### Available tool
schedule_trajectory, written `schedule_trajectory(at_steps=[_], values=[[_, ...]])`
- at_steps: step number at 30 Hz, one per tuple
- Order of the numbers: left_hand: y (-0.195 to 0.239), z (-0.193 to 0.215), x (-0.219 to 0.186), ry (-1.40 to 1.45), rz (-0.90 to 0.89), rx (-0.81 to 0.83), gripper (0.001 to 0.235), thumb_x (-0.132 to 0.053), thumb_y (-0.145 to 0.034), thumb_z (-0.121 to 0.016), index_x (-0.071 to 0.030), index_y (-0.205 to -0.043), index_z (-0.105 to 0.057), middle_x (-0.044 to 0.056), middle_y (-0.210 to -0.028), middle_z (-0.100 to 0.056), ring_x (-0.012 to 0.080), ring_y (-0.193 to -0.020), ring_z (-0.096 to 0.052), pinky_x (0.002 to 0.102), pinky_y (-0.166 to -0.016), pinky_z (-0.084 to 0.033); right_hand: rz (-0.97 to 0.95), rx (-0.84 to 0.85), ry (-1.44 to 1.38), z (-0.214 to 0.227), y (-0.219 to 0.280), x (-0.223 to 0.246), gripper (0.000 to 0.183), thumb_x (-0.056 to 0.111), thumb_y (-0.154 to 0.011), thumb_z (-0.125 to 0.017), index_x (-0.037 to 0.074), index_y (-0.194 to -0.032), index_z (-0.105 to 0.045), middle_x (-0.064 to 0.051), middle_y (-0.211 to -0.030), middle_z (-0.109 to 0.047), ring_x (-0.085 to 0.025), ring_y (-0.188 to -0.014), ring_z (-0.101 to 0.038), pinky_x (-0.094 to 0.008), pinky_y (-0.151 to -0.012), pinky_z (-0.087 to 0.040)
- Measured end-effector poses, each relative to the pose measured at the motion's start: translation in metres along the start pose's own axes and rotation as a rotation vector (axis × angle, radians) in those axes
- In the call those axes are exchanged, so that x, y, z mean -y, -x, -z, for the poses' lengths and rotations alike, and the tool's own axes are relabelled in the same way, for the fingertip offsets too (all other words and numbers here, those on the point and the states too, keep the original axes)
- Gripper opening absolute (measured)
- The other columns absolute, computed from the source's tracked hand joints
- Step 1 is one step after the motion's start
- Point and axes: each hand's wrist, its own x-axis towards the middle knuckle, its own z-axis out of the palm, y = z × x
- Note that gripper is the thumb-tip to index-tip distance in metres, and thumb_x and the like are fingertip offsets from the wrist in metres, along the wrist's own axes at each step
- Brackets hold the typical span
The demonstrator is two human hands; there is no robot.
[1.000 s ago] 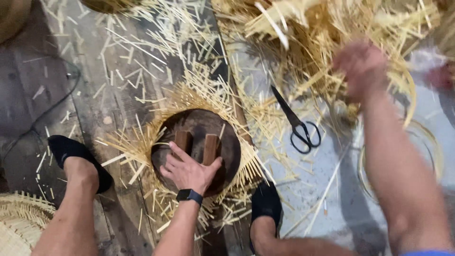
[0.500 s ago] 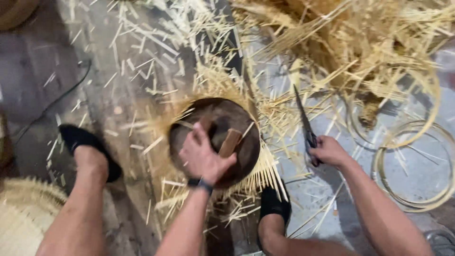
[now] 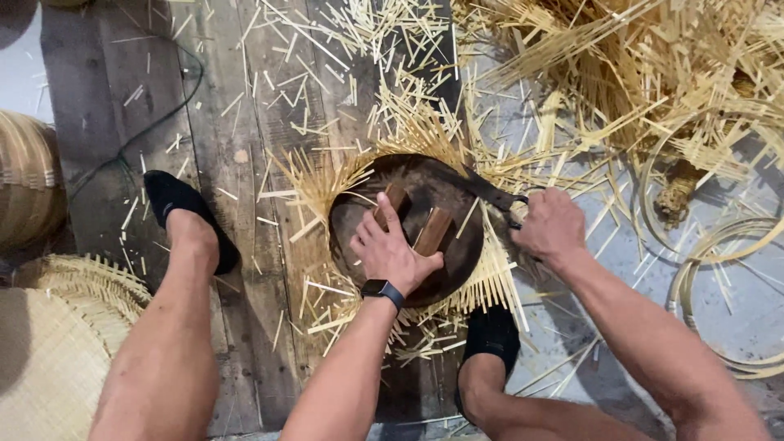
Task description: The person sits on the floor assembling round bamboo steamer trays. They press a woven bamboo mat into a bamboo rim, trim the protruding mat edges with scissors, and work the rim around the mat to secure it, setting finished trays aside.
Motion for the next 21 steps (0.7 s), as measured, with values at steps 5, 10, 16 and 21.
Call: schedule_trajectory(at_steps=[5, 10, 16, 21], values=[[0.000, -0.006, 0.001, -0.043, -0.001, 0.034, 0.151, -0.063, -0.051, -0.092, -0.001, -0.158, -0.005, 0.032, -0.145, -0.033, 0.0482, -0.131, -0.035, 0.063, -0.106, -0.028, -0.068, 0.219, -0.041, 0.002, -0.023, -0.015, 0.049, 0.053, -0.102, -0.056, 0.005, -0.103, -0.067, -0.012, -0.095, -0.061, -0.024, -0.090, -0.059, -0.042, -0.080, -0.053], [-0.001, -0.005, 0.000, -0.034, -0.011, -0.004, 0.151, -0.061, -0.049, -0.092, -0.001, -0.158, -0.006, 0.031, -0.144, -0.035, 0.0472, -0.131, -0.036, 0.064, -0.107, -0.028, 0.122, -0.051, 0.322, 0.012, -0.059, 0.019, 0.039, 0.047, -0.078, -0.065, 0.011, -0.091, -0.066, -0.005, -0.086, -0.057, -0.018, -0.081, -0.055, -0.033, -0.073, -0.050], [-0.002, 0.007, 0.032, -0.119, -0.300, 0.143, 0.153, -0.057, -0.045, -0.095, -0.005, -0.158, -0.006, 0.033, -0.142, -0.037, 0.0503, -0.128, -0.039, 0.064, -0.110, -0.027, 0.099, 0.110, 0.031, -0.007, -0.039, -0.040, 0.034, 0.043, -0.089, -0.067, 0.009, -0.091, -0.070, -0.011, -0.090, -0.063, -0.026, -0.089, -0.063, -0.043, -0.080, -0.057], [-0.001, 0.014, 0.027, -0.101, -0.332, 0.096, 0.152, -0.053, -0.044, -0.095, -0.005, -0.158, -0.007, 0.032, -0.141, -0.038, 0.0500, -0.128, -0.040, 0.064, -0.109, -0.027, 0.198, -0.187, 0.100, 0.015, -0.039, 0.001, 0.043, 0.047, -0.074, -0.074, 0.007, -0.092, -0.071, -0.013, -0.091, -0.065, -0.029, -0.091, -0.064, -0.042, -0.082, -0.056]])
